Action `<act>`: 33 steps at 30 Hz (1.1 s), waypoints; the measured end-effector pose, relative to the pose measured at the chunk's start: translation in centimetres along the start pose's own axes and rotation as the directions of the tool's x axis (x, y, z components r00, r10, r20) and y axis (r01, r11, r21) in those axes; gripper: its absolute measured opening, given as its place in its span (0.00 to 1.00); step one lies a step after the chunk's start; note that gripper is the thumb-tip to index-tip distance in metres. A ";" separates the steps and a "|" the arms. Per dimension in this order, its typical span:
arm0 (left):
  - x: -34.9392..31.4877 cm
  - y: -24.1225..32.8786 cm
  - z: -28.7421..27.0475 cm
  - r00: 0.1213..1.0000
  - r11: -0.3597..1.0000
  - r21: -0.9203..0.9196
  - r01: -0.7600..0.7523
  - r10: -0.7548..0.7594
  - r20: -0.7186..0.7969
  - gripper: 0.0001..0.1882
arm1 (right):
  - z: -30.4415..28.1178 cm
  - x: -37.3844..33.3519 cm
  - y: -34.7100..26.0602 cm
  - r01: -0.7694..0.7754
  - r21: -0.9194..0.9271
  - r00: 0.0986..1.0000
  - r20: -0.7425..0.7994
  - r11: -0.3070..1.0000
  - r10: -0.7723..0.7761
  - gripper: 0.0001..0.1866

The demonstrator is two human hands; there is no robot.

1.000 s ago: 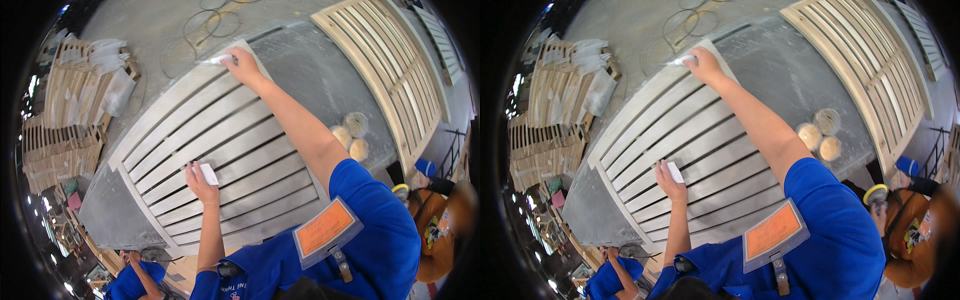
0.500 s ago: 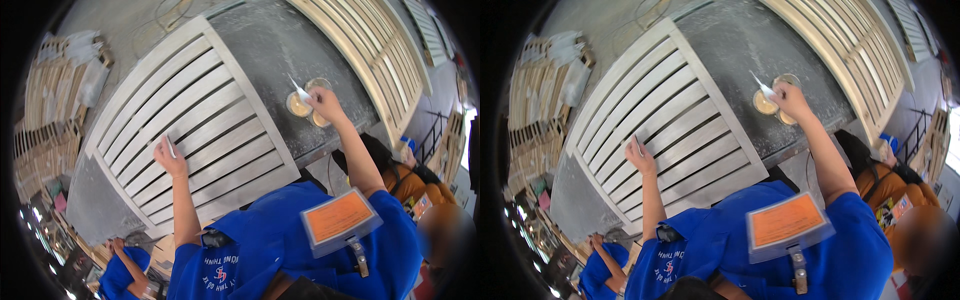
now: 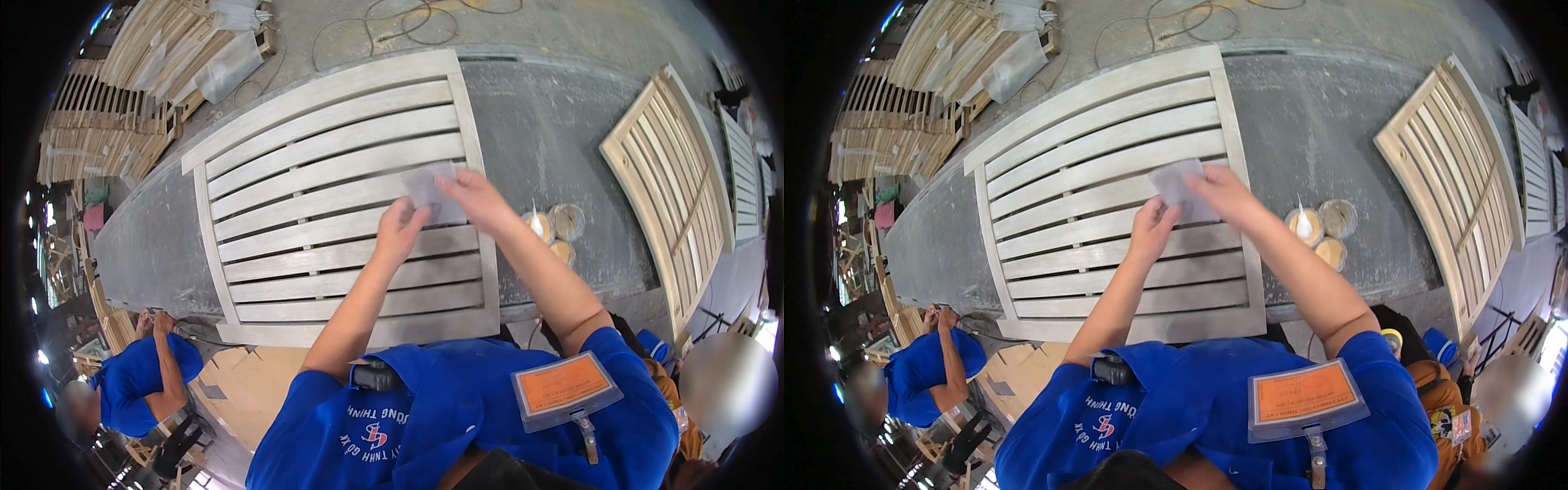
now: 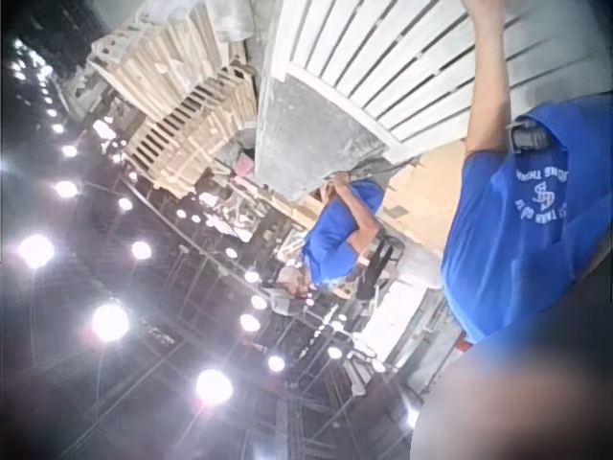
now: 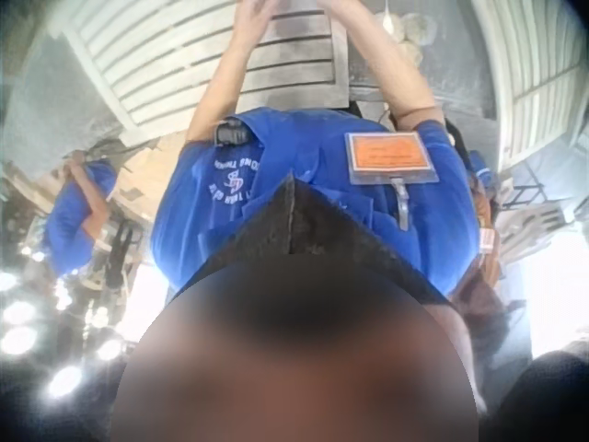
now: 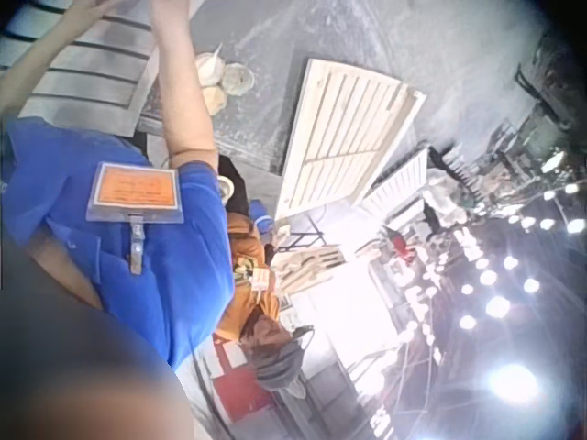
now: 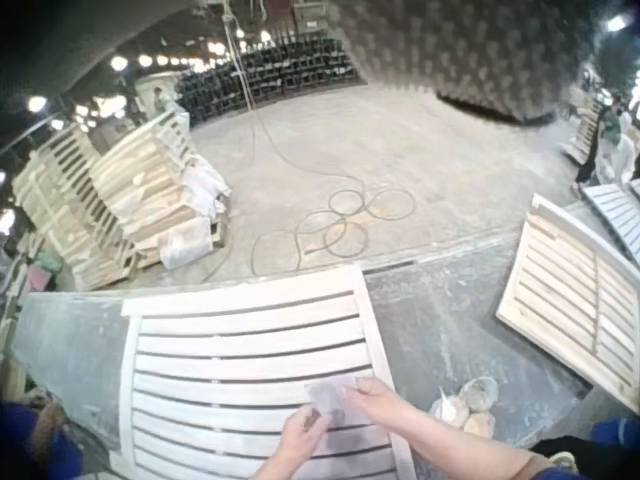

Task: The person wipes a wooden slatted panel with a cloth, then uses a sanding disc to smooth the surface. They flip the panel and apply a white substance from a bottle to the edges and slats, spreading it with a cloth. The person handles multiple panels, repeating the wiping and application steps.

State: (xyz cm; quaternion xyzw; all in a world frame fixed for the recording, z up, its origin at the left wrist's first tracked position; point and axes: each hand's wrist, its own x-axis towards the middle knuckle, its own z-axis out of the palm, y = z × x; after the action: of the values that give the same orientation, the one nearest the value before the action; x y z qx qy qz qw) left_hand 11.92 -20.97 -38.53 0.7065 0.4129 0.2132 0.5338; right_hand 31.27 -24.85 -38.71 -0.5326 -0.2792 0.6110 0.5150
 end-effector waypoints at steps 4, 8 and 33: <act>-2.5 -5.2 -6.4 0.935 0.716 0.670 0.196 0.069 -0.348 0.30 | -3.1 10.4 -6.4 0.379 -0.782 0.739 -0.067 0.496 -0.670 0.12; -4.7 -8.7 -9.6 0.886 0.534 0.736 0.416 -0.056 -0.460 0.37 | -0.7 20.5 -6.6 -0.105 -0.994 0.798 -0.100 0.026 -0.595 0.19; -4.8 -9.1 -9.7 0.907 0.519 0.785 0.338 0.042 -0.419 0.34 | 7.4 26.6 -2.1 0.021 -0.991 0.820 -0.057 0.129 -0.570 0.22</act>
State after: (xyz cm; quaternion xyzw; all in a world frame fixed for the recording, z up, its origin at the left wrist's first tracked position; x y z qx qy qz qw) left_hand -1.24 -18.50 -43.03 0.7793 0.6203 0.0745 0.0492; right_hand 27.60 2.01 -44.41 -0.7820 -0.5805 0.0418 0.2230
